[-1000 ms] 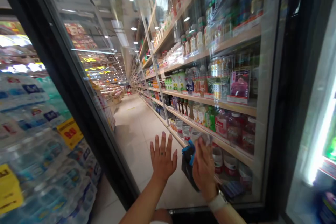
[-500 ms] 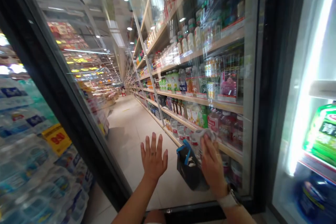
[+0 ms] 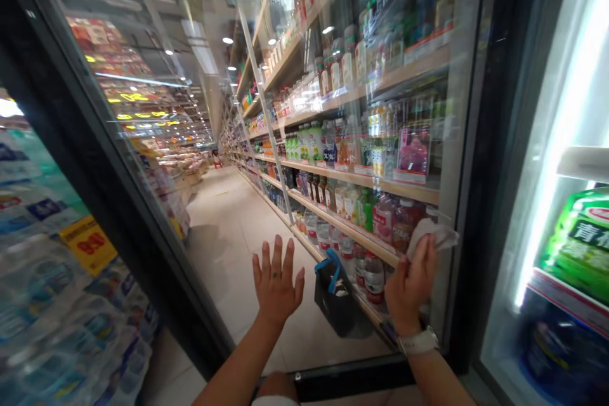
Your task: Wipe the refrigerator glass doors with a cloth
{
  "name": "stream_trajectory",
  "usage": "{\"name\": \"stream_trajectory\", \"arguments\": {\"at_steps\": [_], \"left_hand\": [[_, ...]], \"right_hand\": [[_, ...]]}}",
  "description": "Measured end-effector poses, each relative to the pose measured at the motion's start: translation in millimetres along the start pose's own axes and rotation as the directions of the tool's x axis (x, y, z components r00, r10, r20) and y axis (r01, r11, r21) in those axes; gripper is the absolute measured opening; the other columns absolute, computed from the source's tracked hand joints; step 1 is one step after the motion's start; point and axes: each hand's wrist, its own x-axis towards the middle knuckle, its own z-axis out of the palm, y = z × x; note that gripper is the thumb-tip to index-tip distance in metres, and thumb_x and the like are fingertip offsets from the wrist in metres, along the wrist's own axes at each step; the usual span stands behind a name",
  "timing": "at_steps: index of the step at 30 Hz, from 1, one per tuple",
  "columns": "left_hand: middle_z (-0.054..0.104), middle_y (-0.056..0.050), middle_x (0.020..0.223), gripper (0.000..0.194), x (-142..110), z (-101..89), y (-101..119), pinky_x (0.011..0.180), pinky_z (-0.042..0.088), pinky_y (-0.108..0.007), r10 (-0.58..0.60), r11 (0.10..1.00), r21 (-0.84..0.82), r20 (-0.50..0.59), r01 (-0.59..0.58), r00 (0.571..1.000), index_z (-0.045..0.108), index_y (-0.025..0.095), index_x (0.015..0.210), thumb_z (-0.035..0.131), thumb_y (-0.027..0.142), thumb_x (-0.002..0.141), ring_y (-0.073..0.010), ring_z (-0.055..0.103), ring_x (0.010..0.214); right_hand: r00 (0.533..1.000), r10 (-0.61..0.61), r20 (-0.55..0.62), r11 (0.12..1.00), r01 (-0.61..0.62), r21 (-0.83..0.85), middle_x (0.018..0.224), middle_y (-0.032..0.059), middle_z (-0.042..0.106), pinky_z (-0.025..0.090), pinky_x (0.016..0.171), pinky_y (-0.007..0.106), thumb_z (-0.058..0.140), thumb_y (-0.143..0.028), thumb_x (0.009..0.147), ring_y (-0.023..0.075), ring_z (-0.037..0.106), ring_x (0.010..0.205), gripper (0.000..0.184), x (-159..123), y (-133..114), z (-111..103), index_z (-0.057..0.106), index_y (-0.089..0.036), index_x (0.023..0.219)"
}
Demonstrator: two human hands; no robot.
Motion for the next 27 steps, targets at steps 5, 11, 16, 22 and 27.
{"name": "stream_trajectory", "arguments": {"at_steps": [5,11,16,22,27], "left_hand": [[0.021,-0.013,0.161,0.071,0.6,-2.8,0.8,0.123,0.012,-0.048,0.017,1.000,0.001,0.009,-0.017,1.000,0.021,0.015,0.154,0.050,0.028,0.091,-0.0297,0.011,0.151],[0.024,-0.014,0.160,0.071,-3.0,-1.0,-0.3,0.122,0.015,-0.051,0.015,0.999,0.028,0.020,-0.016,1.000,0.021,0.015,0.154,0.050,0.028,0.090,-0.0305,0.013,0.151],[0.024,-0.014,0.159,0.069,-5.5,0.8,-3.7,0.122,0.017,-0.052,0.032,0.998,0.048,0.016,-0.033,0.999,0.020,0.014,0.154,0.044,0.025,0.090,-0.0300,0.013,0.150],[0.018,-0.012,0.162,0.070,-0.3,-4.3,-1.0,0.123,0.013,-0.048,0.029,0.999,0.036,0.020,-0.030,0.999,0.021,0.015,0.154,0.050,0.024,0.091,-0.0290,0.010,0.151],[0.013,-0.010,0.163,0.070,1.7,-5.2,1.1,0.124,0.009,-0.047,0.040,0.999,0.015,0.007,-0.041,0.999,0.021,0.014,0.154,0.050,0.027,0.092,-0.0296,0.009,0.151]], "right_hand": [[0.993,-0.087,0.083,0.994,0.082,0.068,0.154,0.0159,0.039,0.037,0.112,0.060,0.039,-0.014,0.099,0.0316,0.038,0.142,0.058,-17.8,-45.1,15.5,0.027,-0.023,0.155],[0.895,-0.327,0.303,0.935,0.261,0.239,0.148,0.0095,0.050,0.044,0.111,0.049,0.035,-0.005,0.095,0.0239,0.043,0.140,0.066,-73.4,-85.0,30.0,0.022,-0.026,0.156],[0.821,-0.466,0.330,0.876,0.376,0.302,0.143,0.0055,0.056,0.045,0.112,0.042,0.036,0.001,0.092,0.0199,0.046,0.137,0.068,-93.7,-87.4,33.8,0.029,-0.025,0.154],[0.864,-0.392,0.317,0.920,0.365,0.142,0.147,0.0087,0.052,0.039,0.116,0.045,0.032,0.002,0.091,0.0212,0.044,0.139,0.071,-55.8,-53.5,18.4,0.021,-0.024,0.156],[0.980,-0.143,0.136,0.989,0.145,-0.005,0.157,0.0145,0.034,0.030,0.116,0.059,0.036,-0.014,0.097,0.0294,0.033,0.145,0.061,-2.6,4.8,-7.3,0.024,-0.021,0.156]]}}
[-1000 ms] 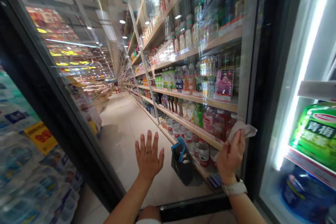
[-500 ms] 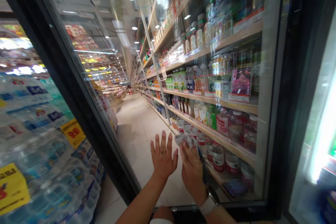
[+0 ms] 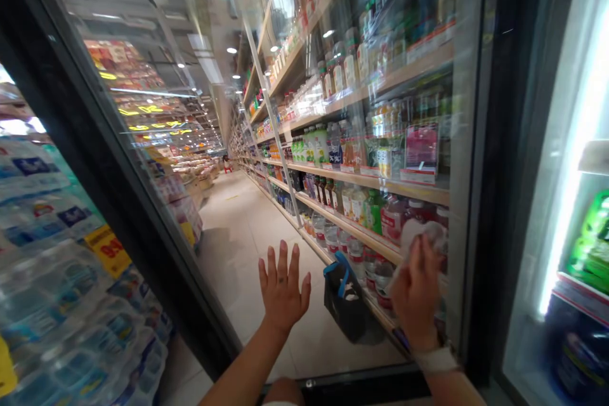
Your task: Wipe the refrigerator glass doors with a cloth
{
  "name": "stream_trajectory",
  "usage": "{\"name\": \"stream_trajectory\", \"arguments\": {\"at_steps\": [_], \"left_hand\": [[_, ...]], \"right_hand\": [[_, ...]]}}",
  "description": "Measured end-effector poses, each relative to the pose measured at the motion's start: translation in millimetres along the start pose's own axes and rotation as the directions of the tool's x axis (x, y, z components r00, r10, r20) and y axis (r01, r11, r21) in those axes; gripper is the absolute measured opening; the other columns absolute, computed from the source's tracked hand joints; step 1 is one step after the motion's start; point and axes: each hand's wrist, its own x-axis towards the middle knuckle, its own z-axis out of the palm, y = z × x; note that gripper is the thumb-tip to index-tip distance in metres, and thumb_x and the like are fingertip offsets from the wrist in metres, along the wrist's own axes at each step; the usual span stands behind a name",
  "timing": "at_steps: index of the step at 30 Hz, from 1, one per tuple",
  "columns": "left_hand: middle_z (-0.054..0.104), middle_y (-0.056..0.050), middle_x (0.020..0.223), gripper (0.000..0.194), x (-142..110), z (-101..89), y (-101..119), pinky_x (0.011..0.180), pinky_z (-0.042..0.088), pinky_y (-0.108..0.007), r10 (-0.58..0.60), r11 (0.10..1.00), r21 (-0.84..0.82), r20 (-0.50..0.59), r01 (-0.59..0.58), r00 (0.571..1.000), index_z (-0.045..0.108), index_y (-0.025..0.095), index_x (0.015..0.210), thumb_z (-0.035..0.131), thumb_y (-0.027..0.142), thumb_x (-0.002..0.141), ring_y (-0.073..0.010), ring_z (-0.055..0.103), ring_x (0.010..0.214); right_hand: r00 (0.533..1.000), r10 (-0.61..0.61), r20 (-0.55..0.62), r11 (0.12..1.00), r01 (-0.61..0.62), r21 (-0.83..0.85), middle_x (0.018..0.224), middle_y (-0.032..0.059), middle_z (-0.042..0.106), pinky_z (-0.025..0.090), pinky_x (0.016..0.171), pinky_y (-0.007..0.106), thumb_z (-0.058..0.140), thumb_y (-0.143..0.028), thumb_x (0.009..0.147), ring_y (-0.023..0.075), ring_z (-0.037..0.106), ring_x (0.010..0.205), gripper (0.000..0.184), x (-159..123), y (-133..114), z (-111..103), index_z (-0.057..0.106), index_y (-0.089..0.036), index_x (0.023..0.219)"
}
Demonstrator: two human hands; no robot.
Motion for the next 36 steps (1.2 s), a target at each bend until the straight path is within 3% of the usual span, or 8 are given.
{"name": "stream_trajectory", "arguments": {"at_steps": [3,6,10,14,22,28,32,36], "left_hand": [[0.016,-0.011,0.162,0.072,-1.2,2.4,-0.3,0.124,0.010,-0.048,-0.013,1.000,-0.002,0.009,0.013,1.000,0.021,0.015,0.154,0.052,0.028,0.091,-0.0300,0.010,0.151],[0.018,-0.012,0.162,0.072,-1.7,4.2,-0.6,0.123,0.012,-0.048,-0.023,1.000,-0.008,0.000,0.023,1.000,0.020,0.015,0.154,0.052,0.028,0.091,-0.0294,0.009,0.151],[0.018,-0.012,0.162,0.071,-1.8,3.3,-0.9,0.123,0.012,-0.048,-0.024,0.999,-0.023,0.006,0.024,1.000,0.020,0.015,0.154,0.049,0.029,0.092,-0.0294,0.009,0.151],[0.022,-0.014,0.161,0.067,-3.8,1.5,-1.6,0.122,0.013,-0.050,-0.012,0.999,-0.034,0.023,0.013,1.000,0.021,0.014,0.154,0.043,0.033,0.094,-0.0305,0.010,0.151],[0.014,-0.012,0.163,0.062,-4.4,5.1,-5.5,0.122,0.012,-0.047,0.004,1.000,-0.023,0.013,-0.004,1.000,0.021,0.012,0.154,0.032,0.035,0.097,-0.0294,0.009,0.152],[0.015,-0.013,0.162,0.066,-2.1,5.0,-5.6,0.122,0.012,-0.049,0.006,1.000,-0.015,0.022,-0.005,1.000,0.020,0.013,0.154,0.038,0.036,0.095,-0.0306,0.009,0.151],[0.016,-0.012,0.162,0.069,-1.3,1.9,-4.0,0.122,0.012,-0.048,0.001,1.000,-0.001,0.012,-0.001,1.000,0.019,0.015,0.155,0.045,0.033,0.093,-0.0297,0.008,0.152],[0.019,-0.012,0.161,0.069,-2.2,1.5,-3.4,0.122,0.012,-0.049,-0.008,1.000,-0.020,0.009,0.008,1.000,0.019,0.016,0.155,0.045,0.033,0.093,-0.0294,0.009,0.151]], "right_hand": [[0.976,0.176,-0.129,0.984,-0.180,-0.015,0.156,0.0176,0.036,0.028,0.116,0.060,0.040,-0.025,0.098,0.0321,0.033,0.145,0.056,17.3,30.1,-15.9,0.033,-0.015,0.153],[0.971,0.209,-0.119,0.978,-0.209,0.017,0.156,0.0191,0.036,0.027,0.116,0.060,0.041,-0.030,0.099,0.0329,0.033,0.144,0.057,20.9,25.9,-17.9,0.032,-0.013,0.153],[0.994,0.109,-0.004,0.989,-0.108,0.099,0.158,0.0153,0.032,0.030,0.117,0.057,0.040,-0.023,0.100,0.0301,0.032,0.146,0.057,0.7,-25.6,3.3,0.026,-0.020,0.155],[0.983,-0.104,0.149,0.980,0.075,0.186,0.155,0.0120,0.039,0.035,0.115,0.053,0.038,-0.013,0.099,0.0265,0.036,0.144,0.061,-37.4,-75.5,30.9,0.023,-0.025,0.156],[0.937,-0.286,0.202,0.935,0.227,0.274,0.142,0.0083,0.056,0.043,0.113,0.046,0.034,-0.001,0.092,0.0220,0.044,0.139,0.067,-82.9,-104.4,51.9,0.025,-0.023,0.155],[0.891,-0.365,0.268,0.926,0.317,0.207,0.139,0.0056,0.060,0.042,0.114,0.039,0.032,0.003,0.089,0.0176,0.052,0.133,0.069,-62.2,-84.0,36.9,0.030,-0.023,0.154],[0.941,-0.263,0.210,0.964,0.249,0.092,0.144,0.0086,0.055,0.039,0.116,0.045,0.031,0.000,0.092,0.0214,0.045,0.139,0.068,-35.8,-49.6,19.0,0.025,-0.024,0.156],[0.993,-0.085,0.080,0.996,0.086,-0.005,0.152,0.0132,0.043,0.034,0.115,0.056,0.034,-0.008,0.096,0.0269,0.039,0.142,0.063,-10.2,-7.7,0.5,0.023,-0.023,0.156]]}}
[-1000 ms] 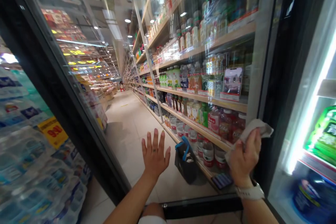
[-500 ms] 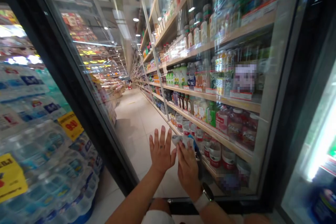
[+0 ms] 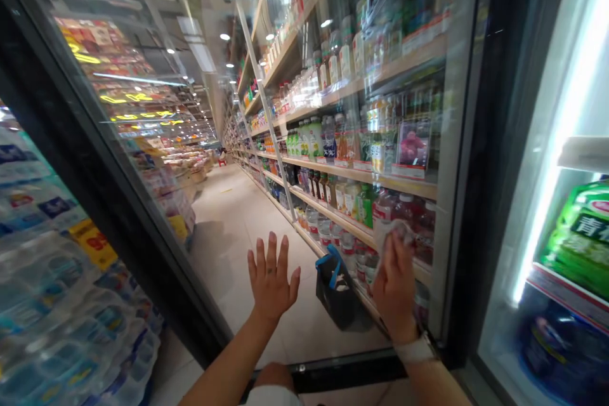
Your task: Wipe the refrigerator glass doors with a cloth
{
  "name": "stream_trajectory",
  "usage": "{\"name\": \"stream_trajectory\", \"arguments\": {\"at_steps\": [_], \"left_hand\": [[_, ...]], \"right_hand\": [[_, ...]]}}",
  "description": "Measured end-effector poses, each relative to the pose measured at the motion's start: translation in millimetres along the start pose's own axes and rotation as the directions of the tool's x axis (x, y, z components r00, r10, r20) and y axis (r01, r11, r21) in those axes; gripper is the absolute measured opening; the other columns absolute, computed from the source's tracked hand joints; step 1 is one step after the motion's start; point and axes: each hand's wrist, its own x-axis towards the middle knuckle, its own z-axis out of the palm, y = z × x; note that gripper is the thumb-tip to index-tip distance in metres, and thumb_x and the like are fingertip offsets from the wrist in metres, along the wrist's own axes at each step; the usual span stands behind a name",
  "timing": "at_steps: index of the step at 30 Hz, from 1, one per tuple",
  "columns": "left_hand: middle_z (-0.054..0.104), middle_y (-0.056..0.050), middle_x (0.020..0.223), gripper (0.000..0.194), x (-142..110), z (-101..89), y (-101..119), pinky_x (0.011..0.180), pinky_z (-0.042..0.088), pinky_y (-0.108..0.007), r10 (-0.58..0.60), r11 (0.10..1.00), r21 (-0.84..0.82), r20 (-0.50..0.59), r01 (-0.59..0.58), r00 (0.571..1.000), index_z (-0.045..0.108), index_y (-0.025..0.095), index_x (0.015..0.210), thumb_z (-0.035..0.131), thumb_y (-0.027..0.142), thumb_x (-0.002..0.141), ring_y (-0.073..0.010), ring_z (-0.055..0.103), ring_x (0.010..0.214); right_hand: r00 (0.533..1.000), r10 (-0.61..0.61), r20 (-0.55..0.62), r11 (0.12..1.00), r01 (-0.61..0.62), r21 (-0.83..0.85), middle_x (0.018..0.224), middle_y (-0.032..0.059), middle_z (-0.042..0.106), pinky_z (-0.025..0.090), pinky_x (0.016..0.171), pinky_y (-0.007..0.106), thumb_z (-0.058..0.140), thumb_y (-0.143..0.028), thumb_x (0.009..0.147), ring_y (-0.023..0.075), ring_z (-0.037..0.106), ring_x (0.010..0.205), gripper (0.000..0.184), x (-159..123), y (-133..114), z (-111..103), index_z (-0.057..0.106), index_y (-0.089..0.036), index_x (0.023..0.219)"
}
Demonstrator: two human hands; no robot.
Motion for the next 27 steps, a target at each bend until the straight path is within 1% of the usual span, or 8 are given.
{"name": "stream_trajectory", "arguments": {"at_steps": [3,5,9,15,19,23,25,27], "left_hand": [[0.018,-0.012,0.162,0.068,-1.4,2.0,0.0,0.123,0.011,-0.049,-0.004,1.000,-0.009,0.003,0.004,1.000,0.021,0.015,0.154,0.045,0.034,0.093,-0.0302,0.009,0.151],[0.018,-0.012,0.162,0.067,-1.8,3.4,0.4,0.123,0.011,-0.049,-0.005,1.000,-0.015,0.002,0.005,1.000,0.021,0.015,0.154,0.044,0.035,0.094,-0.0303,0.010,0.151],[0.019,-0.012,0.162,0.066,-1.4,3.8,1.7,0.123,0.011,-0.049,-0.005,1.000,-0.016,-0.008,0.004,1.000,0.021,0.014,0.154,0.041,0.036,0.095,-0.0299,0.010,0.151],[0.019,-0.013,0.162,0.064,-3.3,2.4,1.5,0.122,0.012,-0.049,0.001,1.000,-0.019,0.002,-0.001,1.000,0.022,0.012,0.154,0.035,0.039,0.097,-0.0305,0.009,0.151],[0.022,-0.014,0.161,0.065,-5.2,3.6,-0.3,0.122,0.010,-0.049,0.006,0.999,-0.035,0.013,-0.006,1.000,0.021,0.013,0.154,0.032,0.043,0.097,-0.0300,0.011,0.151],[0.019,-0.014,0.162,0.065,-3.9,6.1,-2.4,0.122,0.011,-0.048,0.013,1.000,-0.016,-0.002,-0.013,1.000,0.021,0.012,0.154,0.028,0.044,0.098,-0.0299,0.010,0.151],[0.020,-0.015,0.161,0.066,-2.7,6.8,-3.2,0.122,0.012,-0.050,0.015,1.000,0.001,0.001,-0.015,1.000,0.019,0.012,0.154,0.031,0.044,0.097,-0.0303,0.010,0.151],[0.020,-0.015,0.161,0.067,-2.0,6.7,-3.6,0.122,0.013,-0.050,0.016,1.000,0.014,0.007,-0.016,1.000,0.018,0.013,0.154,0.034,0.042,0.096,-0.0309,0.010,0.151]], "right_hand": [[0.977,0.159,-0.143,0.986,-0.164,-0.025,0.154,0.0179,0.038,0.032,0.114,0.060,0.036,-0.016,0.098,0.0305,0.035,0.144,0.057,12.3,22.4,-9.3,0.028,-0.018,0.155],[0.952,0.229,-0.202,0.972,-0.235,-0.008,0.154,0.0202,0.037,0.032,0.114,0.062,0.037,-0.021,0.099,0.0327,0.034,0.144,0.055,18.4,24.3,-9.9,0.030,-0.015,0.154],[0.946,0.254,-0.202,0.967,-0.249,0.053,0.155,0.0197,0.036,0.033,0.113,0.062,0.039,-0.023,0.100,0.0333,0.034,0.144,0.055,19.7,-6.2,2.6,0.029,-0.016,0.154],[0.998,0.068,-0.017,0.992,-0.066,0.109,0.154,0.0150,0.041,0.038,0.112,0.057,0.039,-0.017,0.100,0.0298,0.042,0.140,0.059,-12.8,-76.3,35.7,0.023,-0.024,0.156],[0.991,-0.113,0.069,0.980,0.099,0.174,0.142,0.0124,0.056,0.042,0.111,0.048,0.038,-0.012,0.099,0.0240,0.048,0.136,0.060,-39.1,-104.0,51.8,0.023,-0.023,0.156],[0.972,-0.206,0.112,0.959,0.178,0.221,0.136,0.0102,0.061,0.044,0.110,0.041,0.040,-0.007,0.097,0.0213,0.049,0.135,0.063,-42.4,-106.4,52.4,0.025,-0.022,0.156],[0.962,-0.237,0.138,0.956,0.206,0.210,0.136,0.0089,0.061,0.043,0.111,0.040,0.038,-0.004,0.096,0.0198,0.050,0.134,0.064,-34.3,-97.8,46.2,0.025,-0.023,0.156],[0.965,-0.219,0.145,0.967,0.195,0.165,0.138,0.0081,0.060,0.041,0.113,0.041,0.034,-0.001,0.094,0.0190,0.049,0.135,0.067,-22.8,-83.2,37.3,0.023,-0.024,0.156]]}}
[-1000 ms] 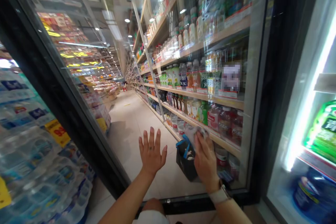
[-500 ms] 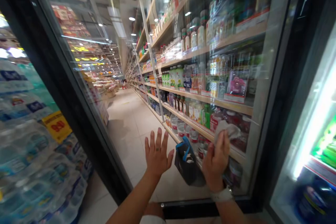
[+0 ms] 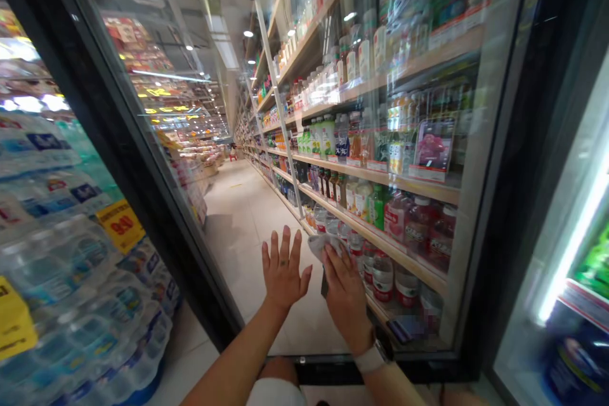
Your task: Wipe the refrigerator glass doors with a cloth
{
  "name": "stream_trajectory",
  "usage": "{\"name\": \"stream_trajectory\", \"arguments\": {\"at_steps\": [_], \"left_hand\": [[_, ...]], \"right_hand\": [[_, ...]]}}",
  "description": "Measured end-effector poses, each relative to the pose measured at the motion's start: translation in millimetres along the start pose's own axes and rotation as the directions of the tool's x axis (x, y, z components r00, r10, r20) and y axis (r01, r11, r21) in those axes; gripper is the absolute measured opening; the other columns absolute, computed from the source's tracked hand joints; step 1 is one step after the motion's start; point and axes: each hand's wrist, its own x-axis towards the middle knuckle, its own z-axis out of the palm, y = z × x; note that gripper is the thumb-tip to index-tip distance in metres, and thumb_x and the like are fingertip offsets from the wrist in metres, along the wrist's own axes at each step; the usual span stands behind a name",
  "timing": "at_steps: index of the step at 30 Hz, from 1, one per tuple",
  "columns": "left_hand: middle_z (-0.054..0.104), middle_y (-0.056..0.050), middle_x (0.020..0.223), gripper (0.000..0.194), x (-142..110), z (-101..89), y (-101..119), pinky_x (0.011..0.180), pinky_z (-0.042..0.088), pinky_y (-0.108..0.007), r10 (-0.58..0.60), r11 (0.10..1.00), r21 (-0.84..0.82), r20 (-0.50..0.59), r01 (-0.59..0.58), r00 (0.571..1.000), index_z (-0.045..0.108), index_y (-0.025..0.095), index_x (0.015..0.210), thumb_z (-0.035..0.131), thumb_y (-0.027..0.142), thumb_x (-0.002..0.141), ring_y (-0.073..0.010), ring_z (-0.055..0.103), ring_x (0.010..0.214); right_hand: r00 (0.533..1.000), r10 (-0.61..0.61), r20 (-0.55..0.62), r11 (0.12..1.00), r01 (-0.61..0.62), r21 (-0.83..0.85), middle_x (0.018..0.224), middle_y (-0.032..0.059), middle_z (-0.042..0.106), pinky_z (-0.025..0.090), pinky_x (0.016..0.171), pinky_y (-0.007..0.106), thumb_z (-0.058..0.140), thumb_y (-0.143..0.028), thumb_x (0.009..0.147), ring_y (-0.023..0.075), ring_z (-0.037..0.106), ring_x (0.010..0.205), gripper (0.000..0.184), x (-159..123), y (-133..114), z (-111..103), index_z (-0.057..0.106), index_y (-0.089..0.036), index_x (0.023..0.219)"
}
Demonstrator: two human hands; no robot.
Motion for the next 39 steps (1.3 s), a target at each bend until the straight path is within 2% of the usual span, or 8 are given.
{"name": "stream_trajectory", "arguments": {"at_steps": [4,8,12,16,24,30,34,39], "left_hand": [[0.023,-0.014,0.161,0.068,-1.0,-1.9,0.1,0.122,0.012,-0.050,-0.010,1.000,-0.020,0.003,0.010,1.000,0.019,0.015,0.155,0.039,0.039,0.095,-0.0307,0.011,0.151],[0.025,-0.013,0.160,0.069,-1.9,-4.3,2.1,0.122,0.011,-0.049,-0.029,0.999,-0.036,0.001,0.029,1.000,0.019,0.018,0.155,0.042,0.040,0.094,-0.0296,0.013,0.151],[0.024,-0.013,0.160,0.069,-0.2,-4.4,3.8,0.123,0.011,-0.049,-0.035,0.999,-0.042,-0.009,0.035,0.999,0.020,0.017,0.155,0.043,0.040,0.094,-0.0294,0.011,0.151],[0.023,-0.012,0.161,0.068,0.7,-2.0,2.7,0.123,0.011,-0.049,-0.026,0.998,-0.054,-0.023,0.024,0.999,0.020,0.016,0.155,0.042,0.038,0.094,-0.0293,0.010,0.151],[0.025,-0.014,0.160,0.068,-2.3,-3.3,3.3,0.122,0.012,-0.050,-0.019,1.000,-0.019,0.003,0.019,1.000,0.020,0.014,0.154,0.039,0.040,0.095,-0.0305,0.010,0.151],[0.027,-0.016,0.159,0.067,-7.1,-2.0,2.9,0.122,0.011,-0.050,-0.014,1.000,0.008,0.032,0.014,0.999,0.019,0.013,0.154,0.035,0.040,0.095,-0.0300,0.013,0.151],[0.029,-0.015,0.159,0.064,-8.7,0.6,0.6,0.122,0.012,-0.050,-0.024,1.000,-0.012,0.019,0.024,1.000,0.020,0.014,0.154,0.033,0.035,0.095,-0.0289,0.015,0.151],[0.021,-0.015,0.161,0.065,-4.1,-2.6,-0.4,0.121,0.013,-0.050,-0.001,1.000,-0.015,0.015,0.002,1.000,0.020,0.012,0.154,0.031,0.041,0.097,-0.0309,0.009,0.151]], "right_hand": [[0.982,0.147,-0.119,0.985,-0.157,-0.076,0.150,0.0107,0.047,0.035,0.116,0.052,0.032,-0.005,0.095,0.0242,0.041,0.141,0.066,9.4,45.7,-30.6,0.021,-0.025,0.157],[0.914,0.287,-0.285,0.936,-0.331,-0.118,0.154,0.0149,0.039,0.032,0.116,0.057,0.033,-0.015,0.098,0.0291,0.038,0.143,0.058,8.2,97.4,-61.6,0.027,-0.020,0.155],[0.856,0.369,-0.362,0.893,-0.435,-0.117,0.154,0.0184,0.039,0.031,0.116,0.059,0.035,-0.022,0.100,0.0311,0.035,0.144,0.054,4.3,122.1,-80.2,0.032,-0.015,0.153],[0.847,0.387,-0.364,0.898,-0.436,-0.060,0.154,0.0190,0.038,0.032,0.114,0.059,0.035,-0.024,0.101,0.0306,0.035,0.144,0.053,6.6,104.4,-70.9,0.030,-0.016,0.154],[0.946,0.260,-0.195,0.964,-0.264,0.008,0.153,0.0141,0.043,0.036,0.113,0.057,0.038,-0.016,0.100,0.0291,0.042,0.140,0.058,5.7,21.5,-13.5,0.025,-0.026,0.156],[0.993,0.081,-0.086,0.992,-0.073,0.101,0.141,0.0111,0.057,0.045,0.109,0.046,0.038,-0.010,0.098,0.0238,0.051,0.134,0.062,-7.3,-29.5,20.5,0.023,-0.025,0.156],[0.997,0.030,-0.074,0.996,-0.024,0.081,0.133,0.0102,0.063,0.047,0.106,0.040,0.039,-0.006,0.097,0.0217,0.054,0.131,0.063,-13.1,-36.2,27.8,0.023,-0.021,0.156],[1.000,0.003,-0.012,1.000,-0.003,-0.024,0.137,0.0083,0.061,0.043,0.111,0.040,0.038,-0.003,0.095,0.0207,0.052,0.132,0.064,-12.8,-8.6,9.7,0.027,-0.024,0.155]]}}
